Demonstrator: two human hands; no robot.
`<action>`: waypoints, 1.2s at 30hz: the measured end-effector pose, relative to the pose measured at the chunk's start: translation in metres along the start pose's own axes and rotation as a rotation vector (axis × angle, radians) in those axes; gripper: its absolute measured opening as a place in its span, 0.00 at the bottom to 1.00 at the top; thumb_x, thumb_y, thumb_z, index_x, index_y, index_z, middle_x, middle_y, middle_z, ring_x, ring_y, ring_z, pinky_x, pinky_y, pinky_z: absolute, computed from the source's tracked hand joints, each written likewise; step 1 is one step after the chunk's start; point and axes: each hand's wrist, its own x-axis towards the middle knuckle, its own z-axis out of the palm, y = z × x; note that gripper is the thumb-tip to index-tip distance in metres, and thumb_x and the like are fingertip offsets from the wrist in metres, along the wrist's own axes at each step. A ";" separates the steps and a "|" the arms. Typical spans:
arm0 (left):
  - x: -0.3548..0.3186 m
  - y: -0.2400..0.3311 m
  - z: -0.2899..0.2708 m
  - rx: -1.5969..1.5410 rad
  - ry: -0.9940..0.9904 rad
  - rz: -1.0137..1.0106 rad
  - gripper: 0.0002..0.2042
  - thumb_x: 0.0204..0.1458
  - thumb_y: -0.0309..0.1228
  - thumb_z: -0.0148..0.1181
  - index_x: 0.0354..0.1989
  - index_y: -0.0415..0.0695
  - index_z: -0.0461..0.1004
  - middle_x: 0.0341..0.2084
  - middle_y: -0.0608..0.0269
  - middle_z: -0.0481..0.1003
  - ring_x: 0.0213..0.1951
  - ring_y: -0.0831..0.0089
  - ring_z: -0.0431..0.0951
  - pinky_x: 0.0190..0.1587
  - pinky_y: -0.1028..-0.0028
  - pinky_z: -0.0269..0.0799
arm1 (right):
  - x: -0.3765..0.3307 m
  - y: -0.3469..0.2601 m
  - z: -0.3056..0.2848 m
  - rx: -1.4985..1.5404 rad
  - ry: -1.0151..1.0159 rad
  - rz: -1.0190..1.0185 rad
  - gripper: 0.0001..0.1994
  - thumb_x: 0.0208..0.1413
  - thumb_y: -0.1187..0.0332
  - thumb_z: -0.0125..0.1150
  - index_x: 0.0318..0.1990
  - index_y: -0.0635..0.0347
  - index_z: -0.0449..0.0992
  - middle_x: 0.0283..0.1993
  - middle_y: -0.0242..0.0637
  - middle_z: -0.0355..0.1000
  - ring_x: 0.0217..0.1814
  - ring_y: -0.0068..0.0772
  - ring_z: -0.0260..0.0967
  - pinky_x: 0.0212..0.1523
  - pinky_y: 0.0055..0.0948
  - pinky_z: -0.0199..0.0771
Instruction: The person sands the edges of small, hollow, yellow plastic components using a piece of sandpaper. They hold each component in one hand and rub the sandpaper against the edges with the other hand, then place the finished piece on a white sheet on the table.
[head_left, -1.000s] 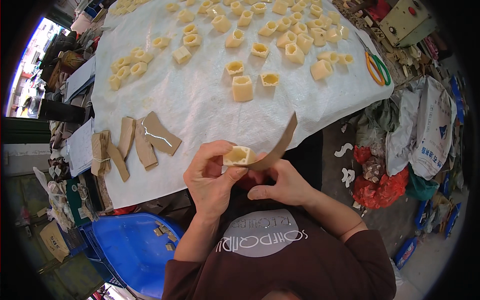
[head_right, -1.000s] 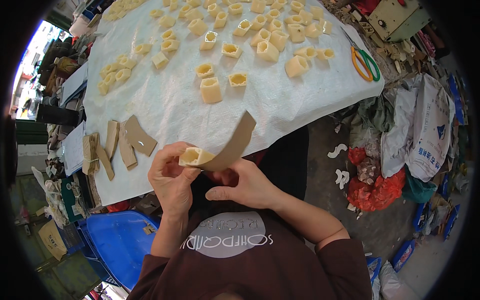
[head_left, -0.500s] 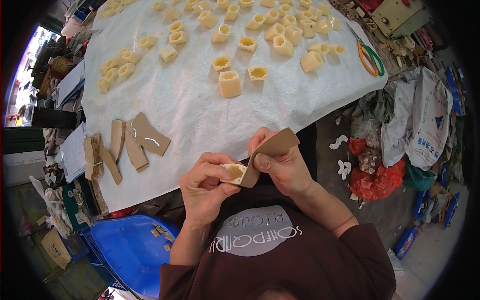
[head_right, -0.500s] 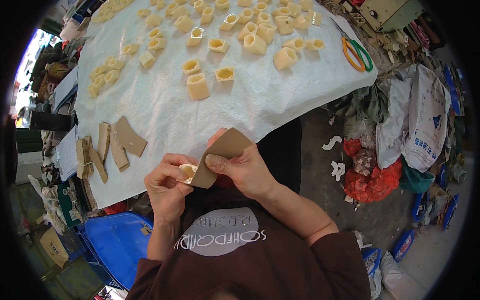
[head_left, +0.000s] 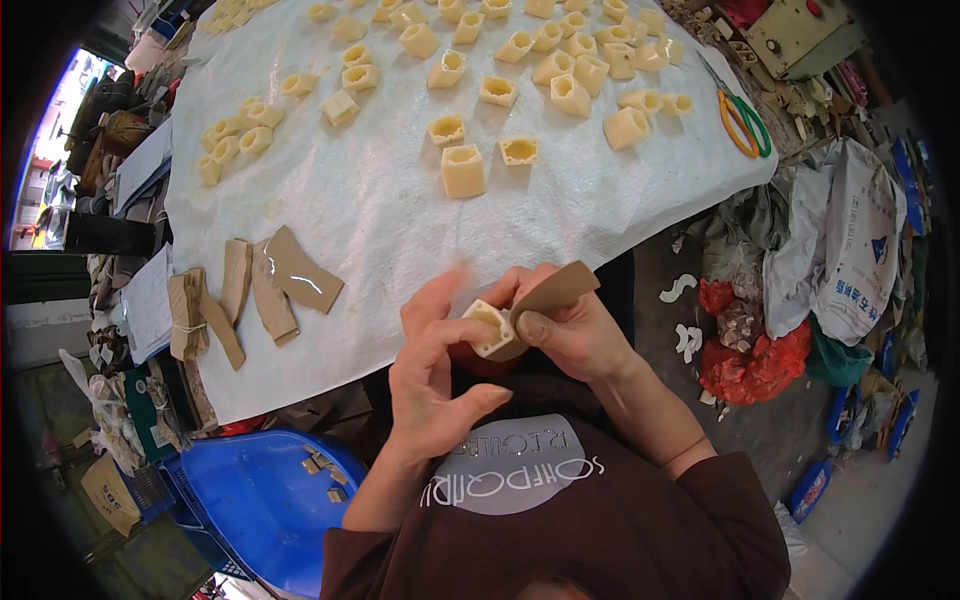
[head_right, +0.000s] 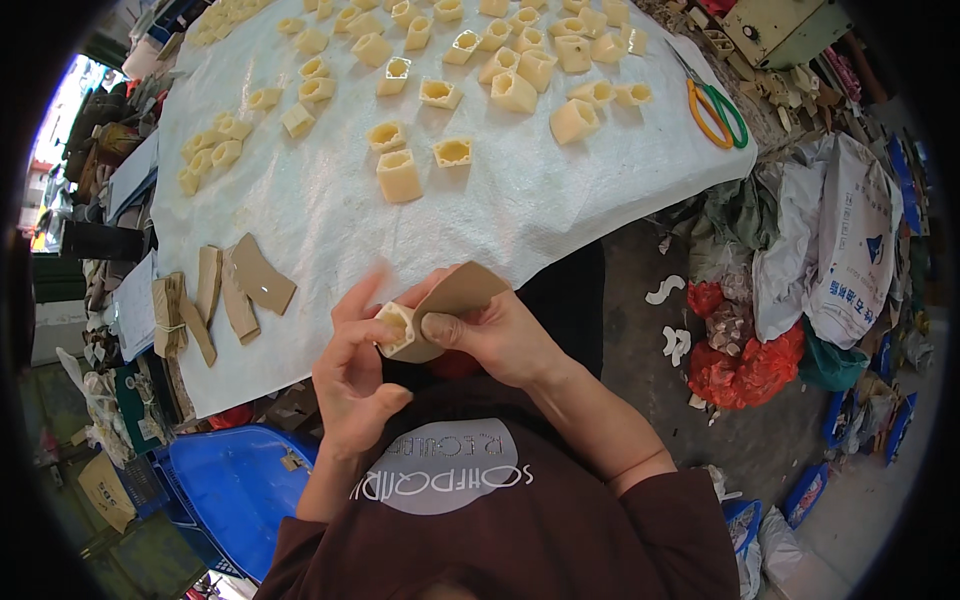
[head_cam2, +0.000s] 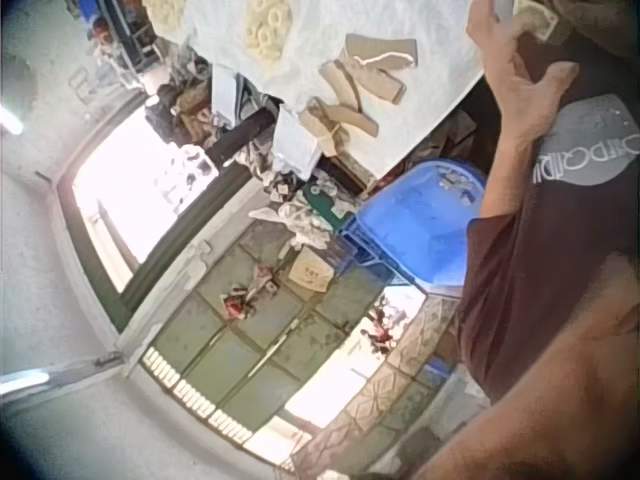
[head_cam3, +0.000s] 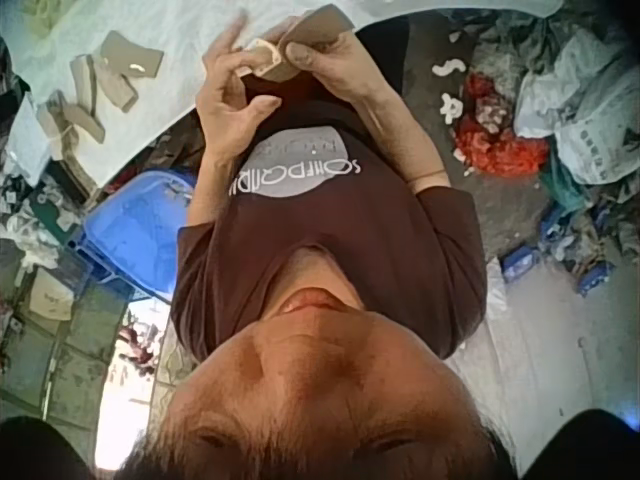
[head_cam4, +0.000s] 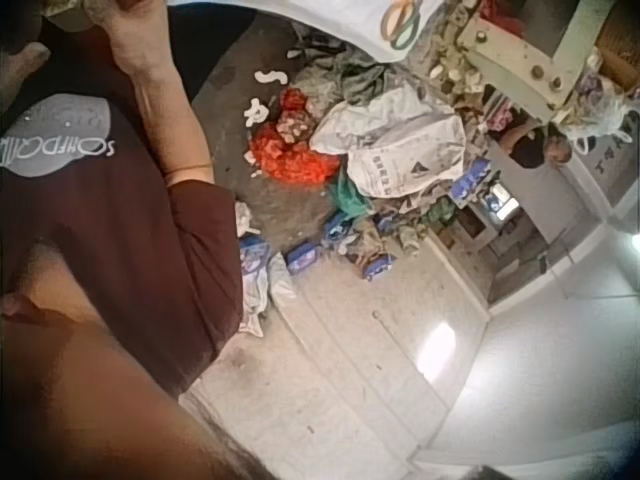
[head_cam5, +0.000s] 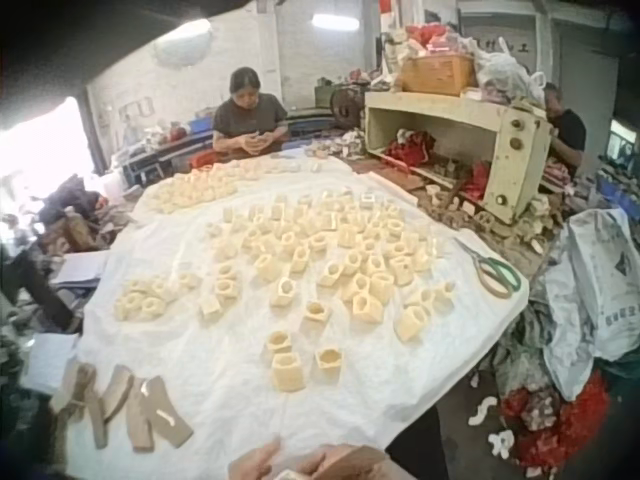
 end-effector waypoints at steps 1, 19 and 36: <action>-0.001 0.002 0.004 -0.023 0.039 -0.016 0.10 0.37 0.19 0.65 0.30 0.41 0.73 0.42 0.56 0.67 0.46 0.73 0.66 0.41 0.77 0.67 | 0.000 -0.003 0.002 -0.042 0.002 -0.039 0.12 0.49 0.65 0.62 0.34 0.60 0.67 0.43 0.45 0.68 0.41 0.28 0.67 0.41 0.26 0.67; 0.000 -0.005 0.008 -0.067 0.012 0.009 0.20 0.36 0.19 0.66 0.41 0.37 0.70 0.39 0.56 0.69 0.40 0.69 0.70 0.44 0.73 0.66 | 0.000 0.000 0.002 -0.227 0.156 -0.337 0.06 0.49 0.75 0.60 0.33 0.62 0.68 0.32 0.33 0.68 0.35 0.18 0.64 0.35 0.19 0.66; 0.004 0.001 -0.004 -0.052 -0.119 -0.136 0.20 0.35 0.26 0.69 0.39 0.35 0.70 0.33 0.62 0.67 0.35 0.76 0.69 0.38 0.79 0.65 | -0.003 -0.017 0.011 -0.094 0.066 -0.122 0.07 0.52 0.71 0.58 0.30 0.63 0.67 0.34 0.38 0.67 0.36 0.24 0.64 0.38 0.22 0.66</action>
